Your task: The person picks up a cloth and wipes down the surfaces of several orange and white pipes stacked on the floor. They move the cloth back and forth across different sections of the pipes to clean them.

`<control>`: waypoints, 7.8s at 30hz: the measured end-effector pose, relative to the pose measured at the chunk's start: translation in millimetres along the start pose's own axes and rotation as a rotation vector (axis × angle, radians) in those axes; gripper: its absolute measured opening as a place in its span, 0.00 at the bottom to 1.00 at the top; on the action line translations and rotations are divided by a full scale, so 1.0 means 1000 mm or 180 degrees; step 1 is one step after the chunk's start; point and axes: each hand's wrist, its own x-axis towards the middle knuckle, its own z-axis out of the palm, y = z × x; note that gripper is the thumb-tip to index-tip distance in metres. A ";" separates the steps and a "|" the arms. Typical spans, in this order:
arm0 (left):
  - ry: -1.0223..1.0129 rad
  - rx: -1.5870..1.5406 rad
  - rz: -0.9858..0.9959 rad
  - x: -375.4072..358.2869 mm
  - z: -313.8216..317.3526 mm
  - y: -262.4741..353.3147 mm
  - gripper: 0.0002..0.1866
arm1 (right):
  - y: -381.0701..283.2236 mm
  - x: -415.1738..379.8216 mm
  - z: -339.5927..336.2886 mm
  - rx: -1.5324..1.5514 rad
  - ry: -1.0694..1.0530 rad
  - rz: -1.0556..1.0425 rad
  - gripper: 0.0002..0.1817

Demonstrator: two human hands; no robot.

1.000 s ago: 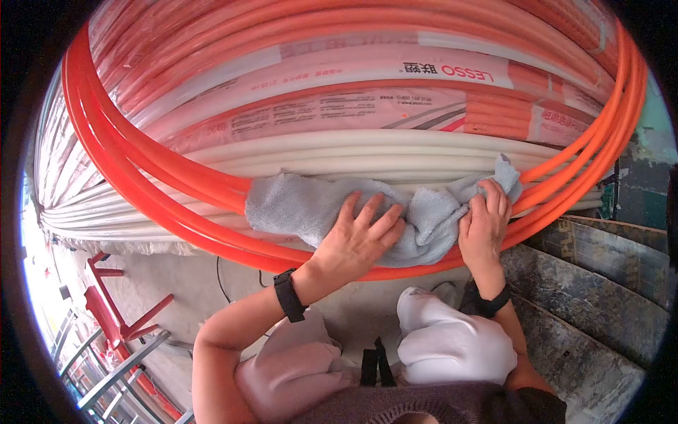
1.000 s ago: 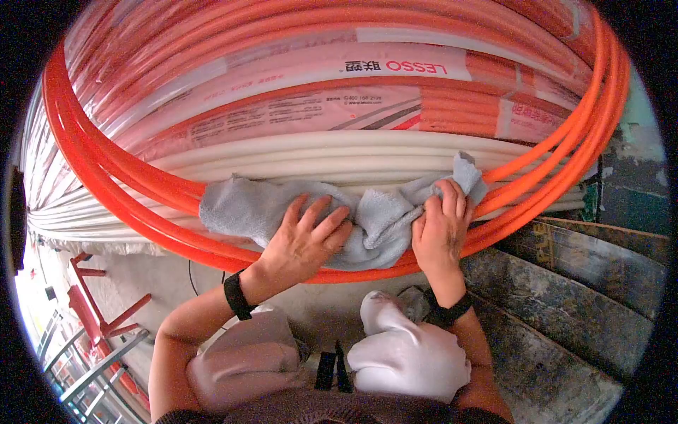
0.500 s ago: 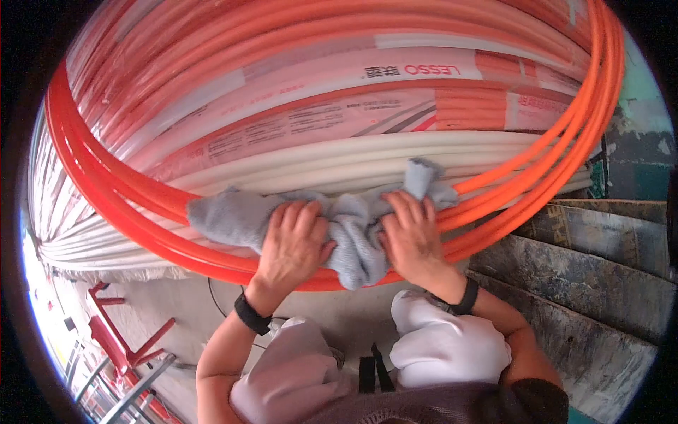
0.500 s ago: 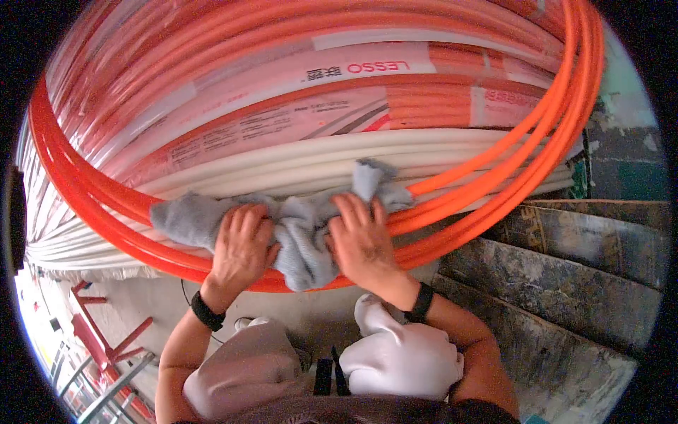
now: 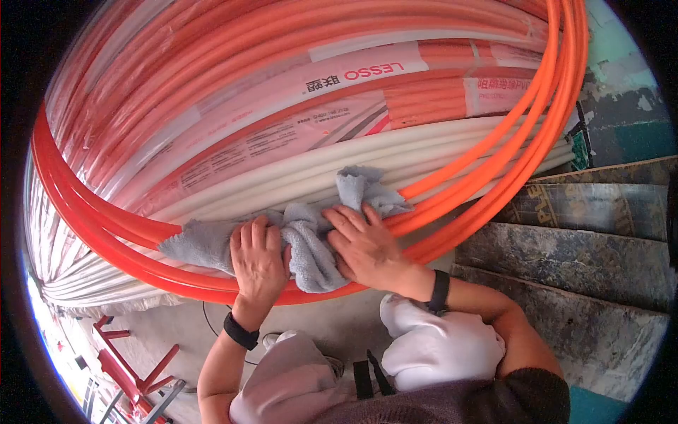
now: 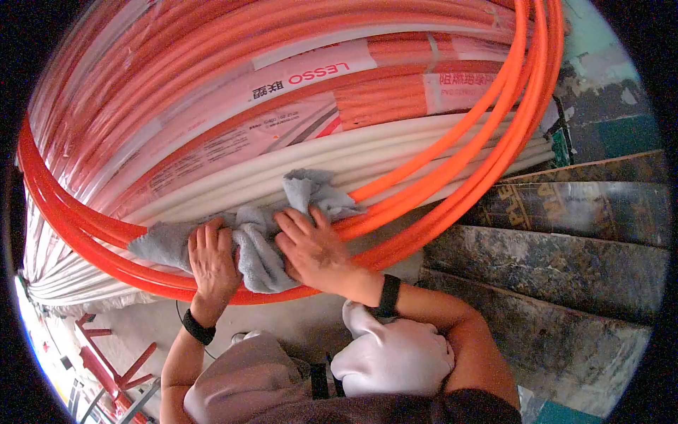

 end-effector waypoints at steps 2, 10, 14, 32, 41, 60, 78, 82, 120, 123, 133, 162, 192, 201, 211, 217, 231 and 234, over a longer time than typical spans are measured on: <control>-0.0072 0.0064 0.0003 0.002 0.002 0.012 0.23 | 0.014 -0.009 -0.008 0.0072 0.0064 0.0116 0.22; -0.0339 -0.0106 0.0777 0.021 0.023 0.081 0.30 | 0.093 -0.058 -0.046 -0.0756 0.0819 0.1165 0.09; -0.0481 -0.0233 0.1082 0.048 0.033 0.109 0.29 | 0.128 -0.071 -0.067 -0.1220 0.1119 0.1551 0.08; -0.0867 0.0187 0.1625 0.068 0.030 0.119 0.40 | 0.171 -0.091 -0.058 -0.1907 0.1558 0.2432 0.11; -0.0816 0.0002 0.1381 0.044 0.018 0.090 0.38 | 0.108 -0.087 -0.009 -0.1668 0.1186 0.2589 0.15; -0.0206 0.0298 0.1178 -0.004 0.031 0.055 0.14 | 0.041 -0.077 0.006 -0.0406 0.0304 0.0285 0.15; -0.0066 0.0514 0.1443 0.043 0.016 0.049 0.19 | 0.075 -0.037 -0.043 -0.0950 0.0429 -0.0173 0.13; -0.0217 0.0616 0.1553 0.033 0.025 0.058 0.21 | 0.075 -0.048 -0.047 -0.0476 0.0314 0.0041 0.13; -0.0069 0.0234 0.1498 -0.022 0.010 0.003 0.28 | 0.032 -0.045 -0.010 -0.0184 0.0580 0.1122 0.38; -0.0232 0.0387 0.1394 -0.032 -0.003 -0.026 0.27 | 0.018 -0.032 0.001 -0.0326 0.0187 0.0689 0.40; 0.0495 0.0626 0.0012 -0.035 -0.045 -0.114 0.13 | -0.051 0.043 0.034 -0.0948 0.0008 -0.0598 0.42; 0.0191 -0.0027 -0.0078 -0.017 0.024 0.015 0.31 | 0.028 -0.027 0.011 -0.0582 -0.0123 -0.0011 0.25; -0.0023 -0.0317 0.0133 0.022 -0.017 -0.013 0.24 | 0.041 -0.003 -0.019 -0.0069 0.0621 0.0672 0.17; 0.0619 0.0991 -0.0672 0.021 -0.041 -0.066 0.36 | 0.001 0.083 -0.015 -0.0536 0.0963 -0.0304 0.25; 0.0046 0.0560 -0.0617 0.030 -0.011 -0.049 0.38 | 0.018 0.086 0.003 -0.0510 0.0523 -0.0268 0.23; -0.0191 0.0443 -0.0106 0.051 0.006 0.012 0.36 | 0.062 0.055 -0.018 -0.0463 0.0632 0.0165 0.18; -0.0249 0.0315 0.1014 0.070 -0.003 0.056 0.30 | 0.158 -0.022 -0.075 -0.1297 0.0957 0.2018 0.23; -0.0490 0.0138 0.0855 0.063 -0.004 0.044 0.27 | 0.154 -0.009 -0.065 -0.1537 0.0771 0.2127 0.25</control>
